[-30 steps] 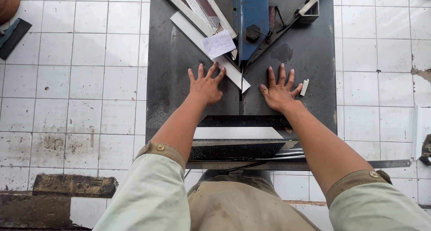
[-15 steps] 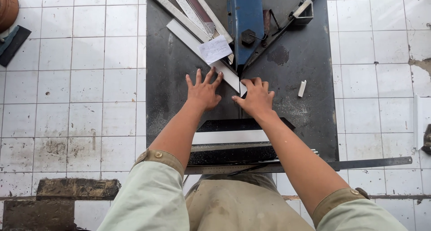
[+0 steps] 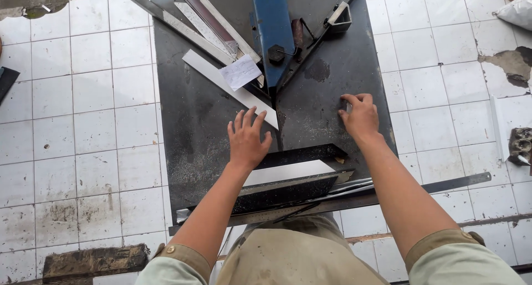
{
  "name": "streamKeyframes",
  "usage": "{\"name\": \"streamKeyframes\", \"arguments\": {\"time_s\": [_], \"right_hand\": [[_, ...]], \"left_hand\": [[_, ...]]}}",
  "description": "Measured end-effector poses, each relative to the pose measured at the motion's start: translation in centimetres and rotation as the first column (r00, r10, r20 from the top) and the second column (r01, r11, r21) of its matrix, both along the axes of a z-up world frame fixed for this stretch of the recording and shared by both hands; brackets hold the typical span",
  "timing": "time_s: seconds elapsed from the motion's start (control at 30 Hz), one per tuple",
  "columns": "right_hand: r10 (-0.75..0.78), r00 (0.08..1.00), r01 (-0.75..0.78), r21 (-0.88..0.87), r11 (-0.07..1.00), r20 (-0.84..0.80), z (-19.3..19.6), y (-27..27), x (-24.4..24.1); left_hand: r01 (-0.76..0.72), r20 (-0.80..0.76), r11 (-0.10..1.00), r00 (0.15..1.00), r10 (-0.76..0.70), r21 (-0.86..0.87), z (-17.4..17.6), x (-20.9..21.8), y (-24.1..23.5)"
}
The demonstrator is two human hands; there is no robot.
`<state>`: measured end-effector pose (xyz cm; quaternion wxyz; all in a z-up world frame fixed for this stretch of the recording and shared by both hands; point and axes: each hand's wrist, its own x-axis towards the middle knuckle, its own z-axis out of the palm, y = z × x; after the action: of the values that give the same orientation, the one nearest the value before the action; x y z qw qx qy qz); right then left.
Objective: Measuring, marking, and cutting frame profiles using a miter cutter
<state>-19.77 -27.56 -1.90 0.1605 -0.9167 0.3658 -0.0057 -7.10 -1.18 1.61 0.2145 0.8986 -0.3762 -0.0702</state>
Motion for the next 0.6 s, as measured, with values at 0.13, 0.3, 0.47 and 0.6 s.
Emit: {"name": "streamKeyframes", "arguments": {"time_s": [0.13,0.3,0.47,0.6], "right_hand": [[0.004,0.999,-0.007,0.069,0.998,0.047,1.0,0.1,-0.4],[-0.604,0.772,0.33,0.685,0.649,0.201,3.6,-0.7,-0.9],[-0.893,0.45,0.119,0.989,0.089,0.026,3.0,-6.8,-2.9],[-0.922,0.386,0.075,0.997,0.036,0.004,2.8,-12.0,-4.7]], "left_hand": [[0.046,-0.012,0.994,0.999,-0.048,-0.104,1.7,-4.2,-2.5],[0.086,-0.22,0.958,0.964,-0.15,-0.275,2.6,-7.5,-7.3],[0.131,-0.398,0.941,0.881,-0.255,-0.313,5.0,-8.9,-14.1],[0.034,-0.575,0.965,0.797,-0.184,-0.261,4.8,-9.8,-20.0]]}}
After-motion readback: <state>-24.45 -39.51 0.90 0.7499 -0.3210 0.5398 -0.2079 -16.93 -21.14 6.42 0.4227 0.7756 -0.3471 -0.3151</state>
